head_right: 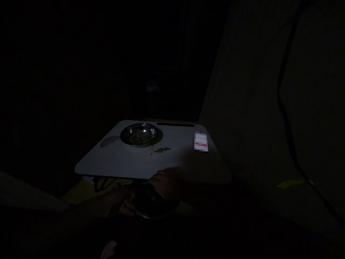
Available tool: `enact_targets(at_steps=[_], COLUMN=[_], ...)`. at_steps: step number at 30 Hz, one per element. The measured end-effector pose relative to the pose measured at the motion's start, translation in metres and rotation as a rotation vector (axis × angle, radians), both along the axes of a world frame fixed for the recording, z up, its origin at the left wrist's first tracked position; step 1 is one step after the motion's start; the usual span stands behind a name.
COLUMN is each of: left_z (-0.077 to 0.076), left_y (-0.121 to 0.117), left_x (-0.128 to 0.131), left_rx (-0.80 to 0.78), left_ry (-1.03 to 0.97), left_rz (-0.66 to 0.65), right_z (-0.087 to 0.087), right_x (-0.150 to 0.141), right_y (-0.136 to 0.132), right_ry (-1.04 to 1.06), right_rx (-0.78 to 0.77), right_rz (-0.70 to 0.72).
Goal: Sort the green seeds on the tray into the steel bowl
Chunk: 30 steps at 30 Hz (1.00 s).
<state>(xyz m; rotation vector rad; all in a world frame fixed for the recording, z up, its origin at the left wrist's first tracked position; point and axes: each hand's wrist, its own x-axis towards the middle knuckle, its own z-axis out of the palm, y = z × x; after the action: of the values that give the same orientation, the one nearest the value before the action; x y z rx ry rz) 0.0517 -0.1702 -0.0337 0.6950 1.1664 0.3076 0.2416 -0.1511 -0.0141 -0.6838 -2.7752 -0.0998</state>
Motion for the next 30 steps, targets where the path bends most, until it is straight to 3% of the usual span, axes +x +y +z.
enact_targets(at_steps=[5,13,23,30], left_z=[-0.003,-0.003,-0.002,-0.007], left_y=[0.001,-0.002,-0.003,-0.001], left_x=[-0.001,-0.003,-0.007,-0.017], left_rx=[-0.020,-0.010,-0.002,0.010], left_ry=[0.016,-0.018,0.028,0.004], left_rz=[0.010,0.017,0.066,0.068], right_z=[-0.002,-0.005,-0.003,-0.005], right_x=[0.007,0.017,-0.008,-0.012], right_y=[0.009,0.040,0.043,0.048], right_ry=[0.100,0.093,-0.009,-0.034], right_rx=[-0.013,-0.038,-0.012,0.024], right_rz=[-0.075,-0.449,-0.348,-0.412])
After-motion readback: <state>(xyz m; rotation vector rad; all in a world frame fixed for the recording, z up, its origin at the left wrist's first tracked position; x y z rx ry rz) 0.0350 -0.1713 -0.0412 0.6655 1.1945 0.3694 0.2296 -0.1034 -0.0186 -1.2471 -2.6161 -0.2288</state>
